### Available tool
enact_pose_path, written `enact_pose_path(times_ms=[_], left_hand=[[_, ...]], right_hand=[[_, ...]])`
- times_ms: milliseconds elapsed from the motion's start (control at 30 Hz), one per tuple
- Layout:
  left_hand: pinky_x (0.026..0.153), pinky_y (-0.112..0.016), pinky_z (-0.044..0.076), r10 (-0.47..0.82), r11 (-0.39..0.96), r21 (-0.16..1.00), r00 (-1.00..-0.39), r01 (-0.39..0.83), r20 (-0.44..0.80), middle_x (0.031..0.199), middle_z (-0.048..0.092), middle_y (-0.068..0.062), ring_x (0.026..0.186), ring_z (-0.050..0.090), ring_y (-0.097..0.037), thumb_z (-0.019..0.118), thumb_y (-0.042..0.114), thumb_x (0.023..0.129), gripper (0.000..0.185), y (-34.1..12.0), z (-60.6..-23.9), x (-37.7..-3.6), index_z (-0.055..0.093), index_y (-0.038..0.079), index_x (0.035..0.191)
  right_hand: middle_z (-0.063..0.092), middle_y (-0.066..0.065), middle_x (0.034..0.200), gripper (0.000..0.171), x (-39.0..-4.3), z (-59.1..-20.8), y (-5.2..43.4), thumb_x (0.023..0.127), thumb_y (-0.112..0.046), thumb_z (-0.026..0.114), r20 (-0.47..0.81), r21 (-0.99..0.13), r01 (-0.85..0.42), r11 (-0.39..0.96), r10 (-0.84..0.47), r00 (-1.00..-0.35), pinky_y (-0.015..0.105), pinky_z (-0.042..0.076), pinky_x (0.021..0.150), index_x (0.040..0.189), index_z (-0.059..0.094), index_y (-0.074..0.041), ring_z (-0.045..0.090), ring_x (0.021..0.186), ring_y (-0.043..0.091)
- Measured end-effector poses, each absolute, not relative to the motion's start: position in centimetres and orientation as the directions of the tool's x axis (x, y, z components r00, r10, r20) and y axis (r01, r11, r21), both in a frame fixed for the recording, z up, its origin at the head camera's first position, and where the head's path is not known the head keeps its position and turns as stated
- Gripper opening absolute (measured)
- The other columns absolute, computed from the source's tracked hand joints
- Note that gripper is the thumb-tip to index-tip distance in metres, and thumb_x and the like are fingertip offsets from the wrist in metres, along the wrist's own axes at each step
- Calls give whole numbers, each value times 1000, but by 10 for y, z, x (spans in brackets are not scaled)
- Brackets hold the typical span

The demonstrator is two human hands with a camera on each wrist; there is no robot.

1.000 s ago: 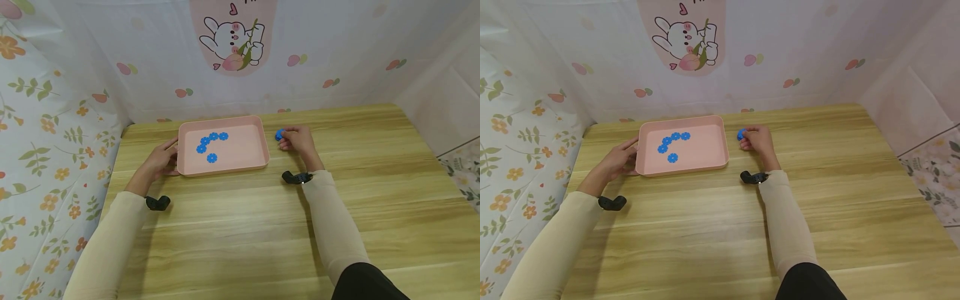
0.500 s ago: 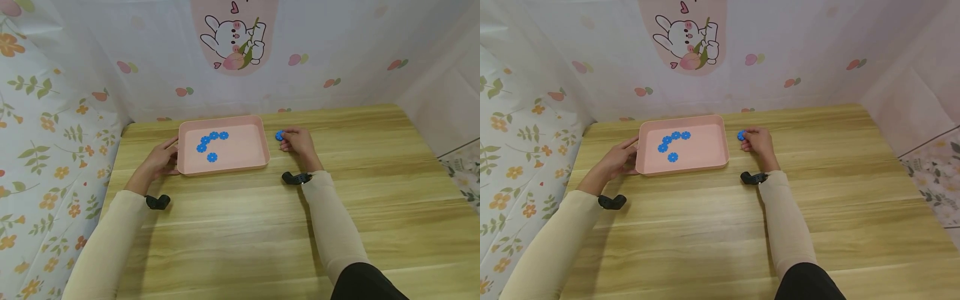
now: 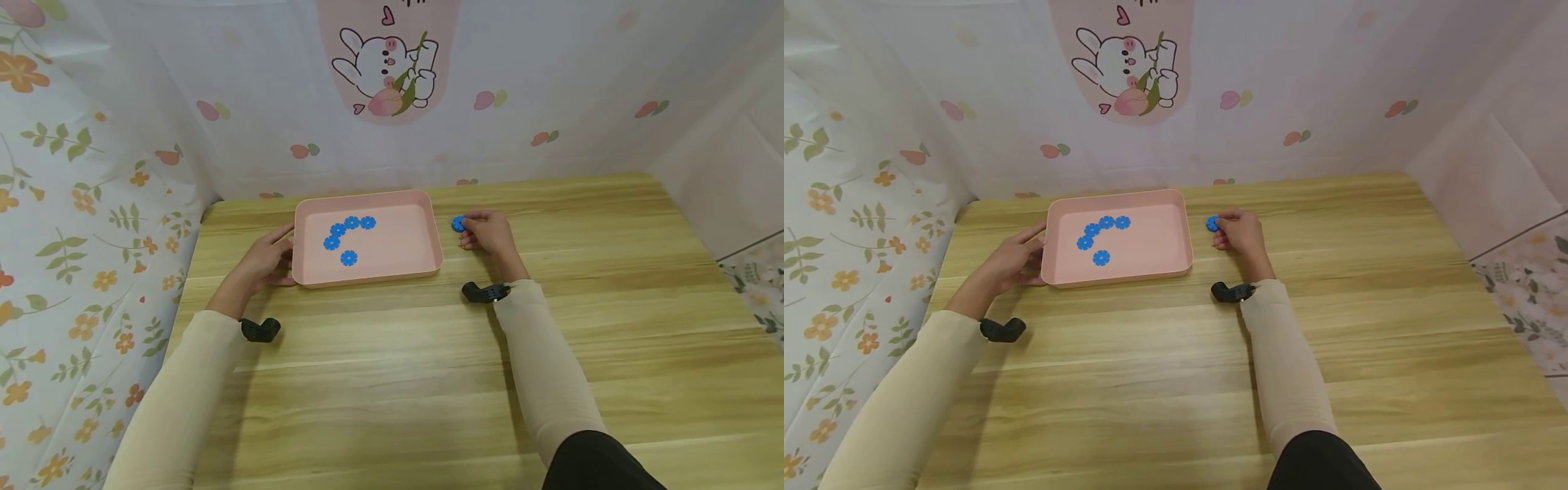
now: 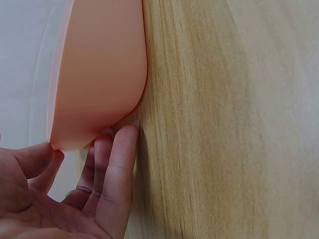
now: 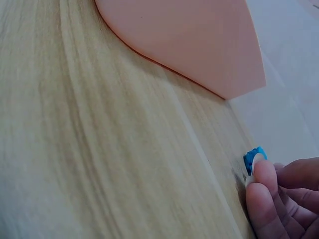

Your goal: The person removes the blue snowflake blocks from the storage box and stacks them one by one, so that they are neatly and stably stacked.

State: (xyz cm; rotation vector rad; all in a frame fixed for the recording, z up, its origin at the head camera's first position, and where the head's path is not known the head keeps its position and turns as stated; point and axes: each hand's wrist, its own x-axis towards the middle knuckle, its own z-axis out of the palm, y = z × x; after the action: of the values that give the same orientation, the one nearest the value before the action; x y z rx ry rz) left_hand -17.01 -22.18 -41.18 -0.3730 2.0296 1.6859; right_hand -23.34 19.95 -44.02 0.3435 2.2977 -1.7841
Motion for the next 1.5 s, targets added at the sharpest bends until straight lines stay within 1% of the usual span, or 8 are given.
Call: enact_pose_path(times_ms=[300,700,900,1067,1167,1300,1400,1500], left_hand=[[68,-46,51,90,216,847,-854,-486,-513,114,47,-18,83,51,-22,39,31,98,48,-224,-413,-170,23,36,144],[68,-45,52,73,211,841,-850,-498,-521,113,47,-18,84,51,-23,40,32,98,47,-224,-414,-171,25,38,143],[66,-45,52,66,202,844,-852,-497,-519,111,48,-19,82,51,-23,40,32,98,47,-222,-413,-172,26,37,143],[65,-46,52,61,206,843,-853,-497,-518,109,48,-19,82,54,-24,39,31,98,47,-221,-414,-173,26,36,143],[65,-46,52,62,200,845,-854,-497,-517,108,49,-20,81,55,-25,39,30,98,47,-220,-415,-173,26,35,143],[66,-47,51,69,194,843,-850,-502,-523,111,48,-20,82,55,-26,39,30,98,47,-220,-414,-173,25,36,143],[68,-48,51,78,194,841,-847,-505,-527,113,46,-21,83,54,-26,38,31,98,48,-221,-413,-173,24,36,143],[68,-48,51,81,195,843,-848,-501,-523,112,46,-22,82,53,-26,38,31,98,48,-221,-412,-171,23,35,144]], right_hand=[[61,15,71,35,-233,-429,198,92,-24,54,-300,-899,299,319,48,-953,37,53,54,120,54,-4,60,53,22],[60,19,72,41,-251,-399,184,92,-28,53,-216,-882,171,439,-54,-975,41,53,57,125,52,-4,59,51,26],[60,21,71,38,-255,-382,169,92,-27,53,-180,-859,106,501,-101,-978,42,53,57,123,54,-5,60,51,27],[61,18,67,34,-254,-379,151,91,-24,54,-152,-834,29,552,-179,-972,43,52,56,119,57,-5,60,51,26],[61,15,62,32,-254,-382,142,91,-25,55,-131,-813,-30,582,-234,-963,44,52,54,118,58,-7,59,50,27],[60,13,61,31,-254,-386,131,91,-26,54,-139,-780,-77,621,-293,-946,39,52,50,119,58,-11,59,49,27],[59,12,62,32,-253,-388,121,91,-27,55,-150,-750,-112,651,-333,-931,35,51,49,119,58,-12,58,49,25],[59,11,61,33,-250,-390,111,90,-26,56,-151,-730,-161,664,-387,-910,34,50,49,119,58,-11,59,50,25]])
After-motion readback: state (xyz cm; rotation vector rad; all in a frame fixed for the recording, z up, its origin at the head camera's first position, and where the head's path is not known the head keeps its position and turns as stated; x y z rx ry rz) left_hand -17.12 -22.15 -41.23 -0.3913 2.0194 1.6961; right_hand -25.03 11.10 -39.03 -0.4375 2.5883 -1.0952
